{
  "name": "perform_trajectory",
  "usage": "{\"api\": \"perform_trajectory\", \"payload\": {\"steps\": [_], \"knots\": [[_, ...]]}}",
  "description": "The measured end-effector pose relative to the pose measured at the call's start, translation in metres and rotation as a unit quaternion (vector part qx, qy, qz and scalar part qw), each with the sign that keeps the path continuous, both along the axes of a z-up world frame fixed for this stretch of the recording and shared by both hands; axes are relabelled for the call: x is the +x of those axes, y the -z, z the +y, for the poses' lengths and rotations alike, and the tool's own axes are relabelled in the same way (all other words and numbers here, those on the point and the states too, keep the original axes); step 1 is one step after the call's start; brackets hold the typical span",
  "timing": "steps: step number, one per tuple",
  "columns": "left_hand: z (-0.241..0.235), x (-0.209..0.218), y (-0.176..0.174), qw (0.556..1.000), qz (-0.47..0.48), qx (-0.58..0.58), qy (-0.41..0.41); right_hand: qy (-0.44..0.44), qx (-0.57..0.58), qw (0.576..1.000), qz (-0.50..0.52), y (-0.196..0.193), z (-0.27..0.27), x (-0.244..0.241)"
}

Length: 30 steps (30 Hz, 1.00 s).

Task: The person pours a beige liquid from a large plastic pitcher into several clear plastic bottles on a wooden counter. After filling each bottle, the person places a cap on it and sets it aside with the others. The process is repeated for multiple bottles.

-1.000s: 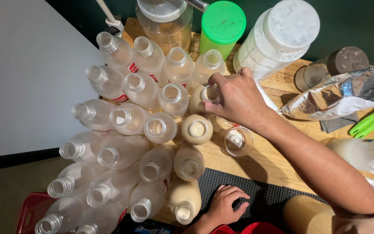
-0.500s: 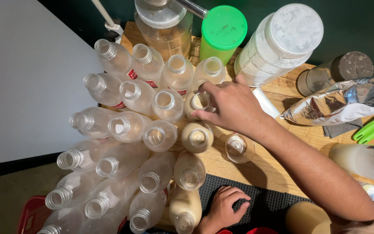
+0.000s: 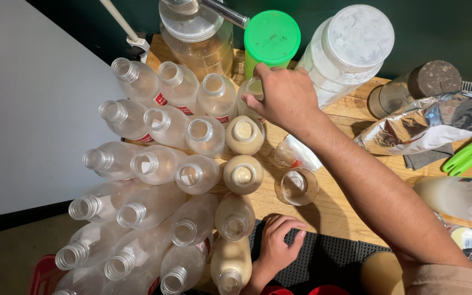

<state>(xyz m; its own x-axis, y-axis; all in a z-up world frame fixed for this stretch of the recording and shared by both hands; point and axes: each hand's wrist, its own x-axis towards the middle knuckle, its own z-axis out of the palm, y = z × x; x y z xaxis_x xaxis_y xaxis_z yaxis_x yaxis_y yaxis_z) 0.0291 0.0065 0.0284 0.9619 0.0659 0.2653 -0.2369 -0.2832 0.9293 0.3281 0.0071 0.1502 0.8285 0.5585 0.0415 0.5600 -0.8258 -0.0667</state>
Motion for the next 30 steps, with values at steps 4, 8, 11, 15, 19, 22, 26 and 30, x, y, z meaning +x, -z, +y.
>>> {"api": "perform_trajectory", "payload": {"steps": [4, 8, 11, 15, 19, 22, 26, 30], "knots": [[-0.002, 0.017, -0.008, 0.996, 0.006, -0.039, -0.074, 0.008, 0.088, 0.995, 0.038, -0.027, -0.009, -0.003], [0.001, 0.030, -0.032, 0.993, -0.002, -0.041, -0.111, 0.022, 0.093, 0.995, 0.012, -0.058, -0.036, -0.007], [-0.001, 0.032, -0.038, 0.994, 0.008, -0.009, -0.112, 0.008, 0.115, 0.993, -0.006, -0.097, -0.062, -0.025], [-0.010, 0.024, -0.050, 0.991, -0.012, -0.063, -0.120, 0.045, 0.069, 0.996, 0.017, -0.137, -0.105, -0.073], [-0.024, 0.010, -0.054, 0.990, -0.025, -0.062, -0.122, -0.010, 0.023, 1.000, 0.007, -0.138, -0.149, -0.133], [-0.030, -0.005, -0.068, 0.994, -0.068, -0.029, -0.081, -0.007, -0.016, 1.000, 0.024, -0.118, -0.177, -0.189], [-0.040, -0.038, -0.081, 0.995, -0.096, -0.015, -0.020, -0.003, -0.026, 0.999, 0.027, -0.089, -0.208, -0.262], [-0.052, -0.076, -0.075, 0.991, -0.118, 0.014, 0.070, -0.009, -0.023, 0.999, 0.030, -0.060, -0.228, -0.329]]}}
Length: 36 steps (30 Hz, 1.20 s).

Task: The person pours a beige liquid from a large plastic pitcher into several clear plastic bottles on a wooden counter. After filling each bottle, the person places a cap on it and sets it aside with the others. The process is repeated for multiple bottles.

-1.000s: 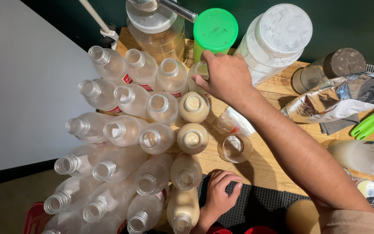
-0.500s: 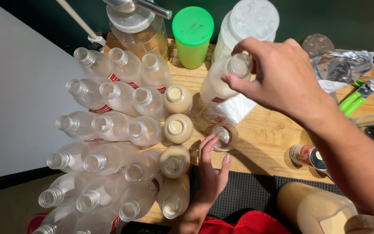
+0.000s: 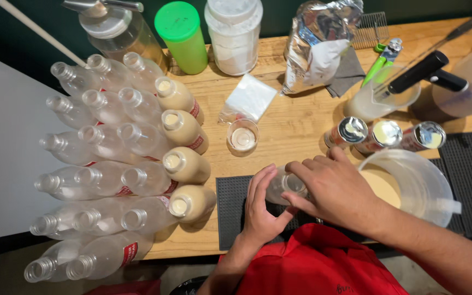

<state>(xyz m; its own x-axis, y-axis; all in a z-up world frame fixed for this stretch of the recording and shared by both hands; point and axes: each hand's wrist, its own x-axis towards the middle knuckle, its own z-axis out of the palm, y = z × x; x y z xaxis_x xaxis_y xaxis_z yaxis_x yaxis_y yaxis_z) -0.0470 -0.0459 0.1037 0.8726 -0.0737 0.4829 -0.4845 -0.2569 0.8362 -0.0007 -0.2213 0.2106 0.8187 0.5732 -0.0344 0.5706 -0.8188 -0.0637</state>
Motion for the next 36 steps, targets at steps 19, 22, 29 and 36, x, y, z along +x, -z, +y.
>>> {"api": "perform_trajectory", "payload": {"steps": [19, 22, 29, 36], "knots": [[-0.095, -0.055, 0.031, 1.000, 0.001, -0.008, 0.024, 0.351, 0.661, 0.644, -0.158, 0.165, -0.165, -0.187], [-0.097, -0.051, 0.043, 1.000, -0.001, -0.008, 0.002, 0.428, 0.685, 0.581, -0.094, 0.205, -0.173, -0.181], [-0.096, -0.055, 0.070, 1.000, 0.023, -0.004, -0.014, 0.330, 0.753, 0.560, -0.099, 0.146, -0.137, -0.124], [-0.101, -0.059, 0.085, 0.995, 0.085, -0.021, -0.045, 0.306, 0.843, 0.439, 0.062, 0.111, -0.143, -0.087]]}}
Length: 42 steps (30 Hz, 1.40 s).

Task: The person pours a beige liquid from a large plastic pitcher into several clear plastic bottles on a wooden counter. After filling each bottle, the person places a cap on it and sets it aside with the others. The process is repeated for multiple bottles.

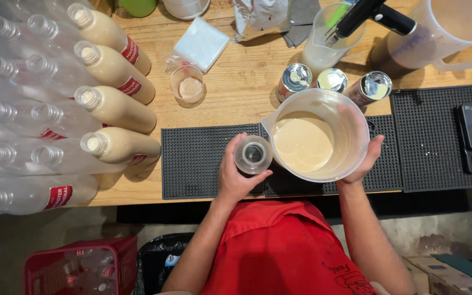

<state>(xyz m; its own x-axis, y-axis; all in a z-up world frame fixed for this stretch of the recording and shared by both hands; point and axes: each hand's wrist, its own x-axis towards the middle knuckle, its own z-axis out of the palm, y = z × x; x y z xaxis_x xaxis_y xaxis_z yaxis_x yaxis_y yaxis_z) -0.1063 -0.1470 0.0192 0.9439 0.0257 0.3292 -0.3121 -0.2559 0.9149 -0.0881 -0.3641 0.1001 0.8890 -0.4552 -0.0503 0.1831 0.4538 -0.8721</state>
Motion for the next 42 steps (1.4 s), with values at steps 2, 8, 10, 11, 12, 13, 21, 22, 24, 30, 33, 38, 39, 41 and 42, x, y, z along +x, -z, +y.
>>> {"api": "perform_trajectory", "payload": {"steps": [2, 8, 10, 11, 12, 13, 21, 22, 24, 30, 33, 38, 39, 41, 42], "knots": [[-0.002, 0.000, 0.001, 1.000, 0.005, -0.007, -0.004, -0.013, 0.016, 1.000, 0.000, 0.003, -0.007, 0.003], [-0.003, 0.001, 0.002, 1.000, 0.001, -0.009, -0.014, 0.023, 0.091, 0.995, 0.017, 0.024, -0.040, 0.008], [-0.001, 0.001, -0.007, 0.998, 0.018, 0.048, 0.020, 0.066, 0.030, 0.997, 0.008, 0.037, -0.064, 0.003], [-0.001, 0.002, -0.004, 0.999, 0.020, 0.044, 0.016, 0.063, 0.026, 0.998, 0.009, 0.023, -0.065, 0.002], [-0.002, 0.001, -0.001, 0.999, 0.014, 0.043, 0.017, 0.039, 0.052, 0.998, 0.017, 0.009, -0.065, 0.001], [-0.002, 0.001, 0.001, 0.999, 0.009, 0.042, 0.018, 0.015, 0.078, 0.997, 0.025, -0.006, -0.066, -0.001], [-0.001, 0.004, -0.004, 0.999, -0.032, 0.036, 0.019, -0.003, -0.020, 0.997, 0.070, -0.080, -0.077, -0.014], [-0.001, 0.003, -0.006, 0.998, -0.045, 0.041, 0.019, 0.013, -0.049, 0.996, 0.073, -0.080, -0.083, -0.018], [0.003, 0.002, -0.015, 0.998, -0.047, 0.046, 0.024, 0.014, -0.066, 0.995, 0.069, -0.077, -0.092, -0.023], [0.013, 0.003, -0.018, 0.993, -0.040, 0.100, 0.048, -0.030, -0.137, 0.988, 0.068, -0.079, -0.101, -0.035], [0.017, 0.004, -0.021, 0.990, -0.048, 0.117, 0.058, -0.057, -0.163, 0.982, 0.076, -0.088, -0.095, -0.037], [0.016, 0.006, -0.024, 0.988, -0.046, 0.125, 0.075, -0.114, -0.184, 0.973, 0.086, -0.103, -0.089, -0.040], [0.016, 0.006, -0.024, 0.988, -0.052, 0.125, 0.074, -0.109, -0.216, 0.966, 0.088, -0.105, -0.088, -0.041], [0.017, 0.007, -0.026, 0.988, -0.058, 0.126, 0.075, -0.103, -0.248, 0.959, 0.092, -0.107, -0.087, -0.042], [0.017, 0.008, -0.027, 0.987, -0.057, 0.125, 0.078, -0.119, -0.243, 0.959, 0.084, -0.109, -0.088, -0.042]]}}
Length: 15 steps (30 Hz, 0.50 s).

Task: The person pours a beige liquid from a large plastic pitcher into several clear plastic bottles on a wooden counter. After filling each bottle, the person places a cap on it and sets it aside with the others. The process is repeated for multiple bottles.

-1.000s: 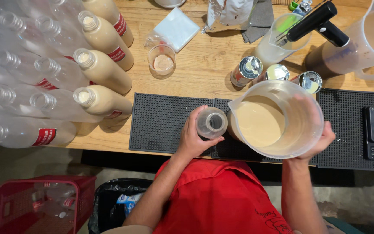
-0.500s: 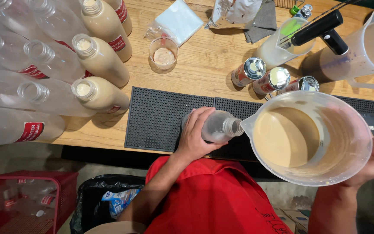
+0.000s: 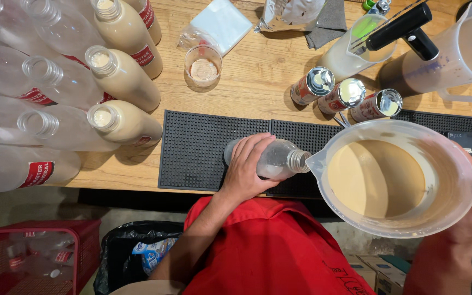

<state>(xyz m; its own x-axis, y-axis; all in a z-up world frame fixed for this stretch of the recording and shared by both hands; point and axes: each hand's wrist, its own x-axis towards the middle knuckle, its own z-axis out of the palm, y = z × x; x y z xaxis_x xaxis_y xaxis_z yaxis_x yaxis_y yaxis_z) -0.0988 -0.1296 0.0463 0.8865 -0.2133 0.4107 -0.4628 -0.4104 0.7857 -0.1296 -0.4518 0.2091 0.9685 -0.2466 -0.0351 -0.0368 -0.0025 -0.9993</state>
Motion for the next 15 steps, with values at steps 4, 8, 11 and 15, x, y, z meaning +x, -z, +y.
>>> {"api": "perform_trajectory", "payload": {"steps": [4, 8, 11, 15], "knots": [[-0.001, 0.000, -0.001, 1.000, -0.002, 0.003, 0.005, -0.027, -0.026, 0.999, 0.015, -0.010, 0.001, 0.001], [-0.003, -0.001, 0.004, 1.000, -0.001, 0.015, 0.006, -0.043, -0.081, 0.996, -0.001, -0.013, -0.001, 0.001], [-0.002, 0.001, 0.003, 1.000, -0.001, 0.012, 0.011, -0.066, -0.073, 0.995, -0.015, -0.013, -0.007, 0.002], [-0.002, 0.002, 0.000, 1.000, 0.001, 0.008, 0.009, -0.050, -0.075, 0.996, 0.017, -0.016, -0.008, 0.002]]}}
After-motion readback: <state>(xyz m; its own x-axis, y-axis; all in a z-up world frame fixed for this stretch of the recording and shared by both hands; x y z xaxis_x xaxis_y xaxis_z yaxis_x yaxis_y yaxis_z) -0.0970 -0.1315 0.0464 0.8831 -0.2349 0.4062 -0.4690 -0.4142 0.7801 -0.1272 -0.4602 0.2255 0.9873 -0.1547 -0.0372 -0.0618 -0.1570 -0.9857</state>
